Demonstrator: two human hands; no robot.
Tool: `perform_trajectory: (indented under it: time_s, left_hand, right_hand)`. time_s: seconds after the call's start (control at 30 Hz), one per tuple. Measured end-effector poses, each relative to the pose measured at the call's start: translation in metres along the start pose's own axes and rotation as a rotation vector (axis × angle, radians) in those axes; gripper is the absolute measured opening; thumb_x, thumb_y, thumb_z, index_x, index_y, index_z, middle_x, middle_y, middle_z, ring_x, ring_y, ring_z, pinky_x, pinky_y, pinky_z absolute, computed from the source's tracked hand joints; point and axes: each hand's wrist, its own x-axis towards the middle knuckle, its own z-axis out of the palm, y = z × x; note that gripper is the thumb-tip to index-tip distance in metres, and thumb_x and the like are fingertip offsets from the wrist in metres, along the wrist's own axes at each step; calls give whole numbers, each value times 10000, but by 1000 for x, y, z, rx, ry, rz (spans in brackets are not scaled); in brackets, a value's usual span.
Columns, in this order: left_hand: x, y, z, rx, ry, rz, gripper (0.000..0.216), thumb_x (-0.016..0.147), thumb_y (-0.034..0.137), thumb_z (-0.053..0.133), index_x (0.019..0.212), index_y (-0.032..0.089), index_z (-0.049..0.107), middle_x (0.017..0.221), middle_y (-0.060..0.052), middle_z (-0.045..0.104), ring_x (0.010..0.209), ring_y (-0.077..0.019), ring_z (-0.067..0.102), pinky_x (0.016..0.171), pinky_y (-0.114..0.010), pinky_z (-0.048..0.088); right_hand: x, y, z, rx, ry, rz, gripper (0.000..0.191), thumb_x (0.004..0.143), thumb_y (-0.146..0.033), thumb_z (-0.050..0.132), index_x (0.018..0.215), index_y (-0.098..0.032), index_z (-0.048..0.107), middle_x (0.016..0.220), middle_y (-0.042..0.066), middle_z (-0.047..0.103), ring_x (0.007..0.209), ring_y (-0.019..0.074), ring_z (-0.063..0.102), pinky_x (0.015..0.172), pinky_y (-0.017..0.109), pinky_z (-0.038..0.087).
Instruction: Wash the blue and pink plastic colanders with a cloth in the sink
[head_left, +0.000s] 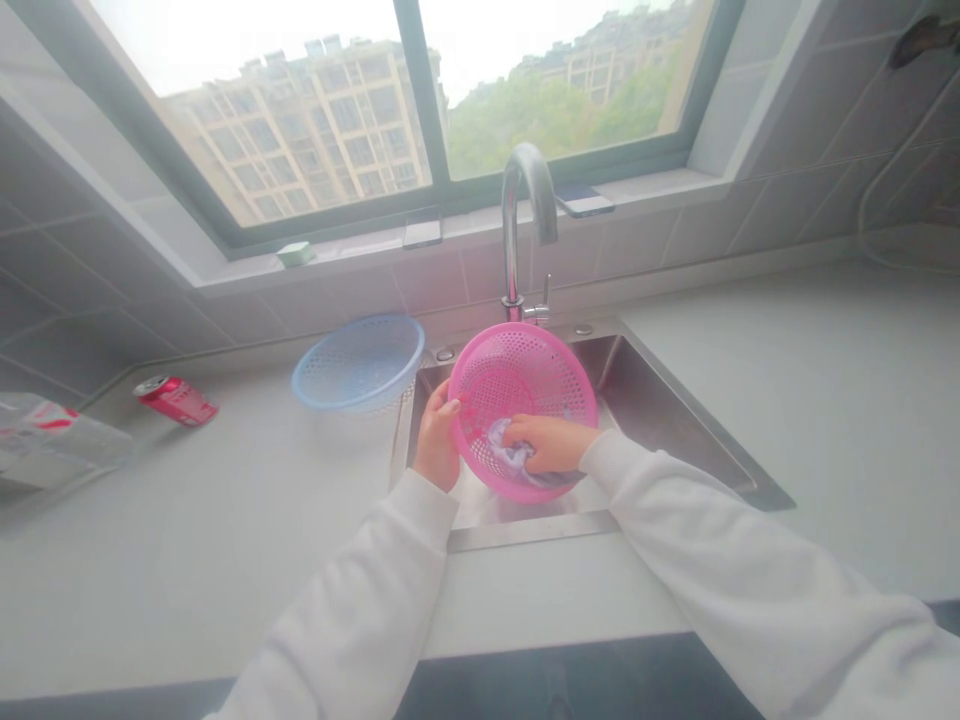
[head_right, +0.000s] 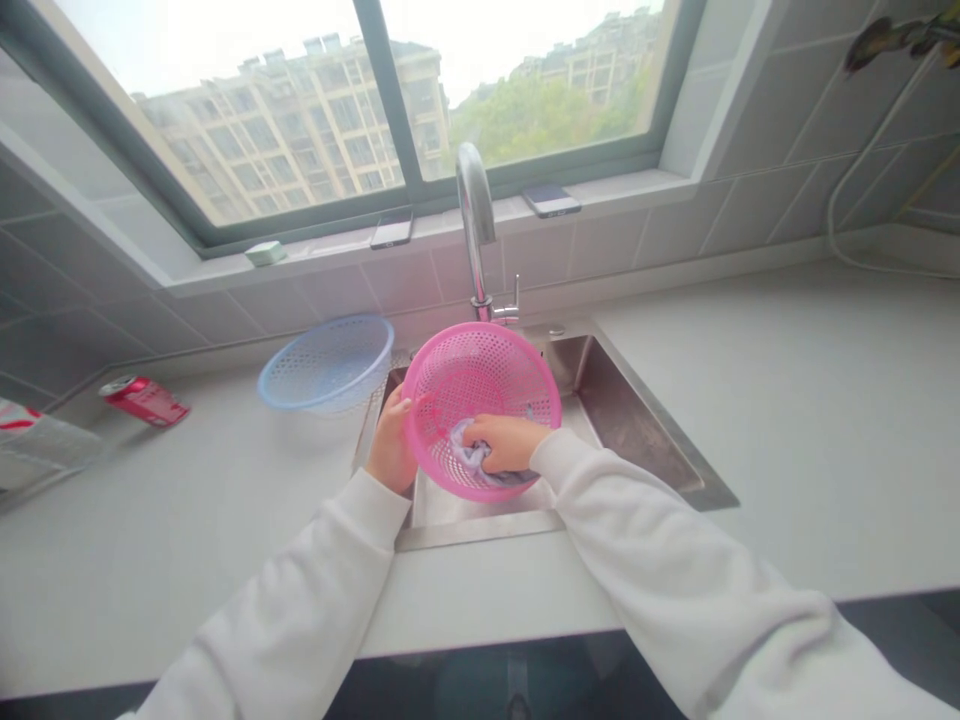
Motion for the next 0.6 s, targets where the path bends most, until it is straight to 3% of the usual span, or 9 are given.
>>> perform_trajectory:
  time_s: [0.27,0.37,0.47,0.6]
  left_hand:
    - [-2,-2,0,64,-71,-31,459,819,372,690,1255,230,660,1131,-61,730,1066,-259,677,939,-409,536]
    - [-2,-6,1,75,-83,-6,451,802,371,706,1233,244,679,1171,-46,726,1139,-255,654,986,-388,514]
    - [-2,-9,2,107,-120,18,472,756,374,754,1207,248,690,1165,-43,734,1134,-260,664,981,-379,516]
    - [-2,-7,1,145,-212,7,604,707,450,815,1258,256,663,1240,-67,723,1168,-306,663,1000,-433,524]
  right_hand:
    - [-5,-17,-3,39,-17,-20,324,685,-90,636,986,-191,704,978,63,636,813,194,580,719,294,416]
    - [-4,-22,0,164,50,-65,336,656,-77,620,963,-187,700,954,53,638,821,192,579,753,308,428]
    - [1,-20,3,475,297,-67,263,638,-127,612,888,-191,659,885,24,632,811,188,572,778,327,441]
    - [2,-4,-7,1074,832,10,277,668,-290,662,931,-234,597,849,-10,621,776,179,568,745,321,466]
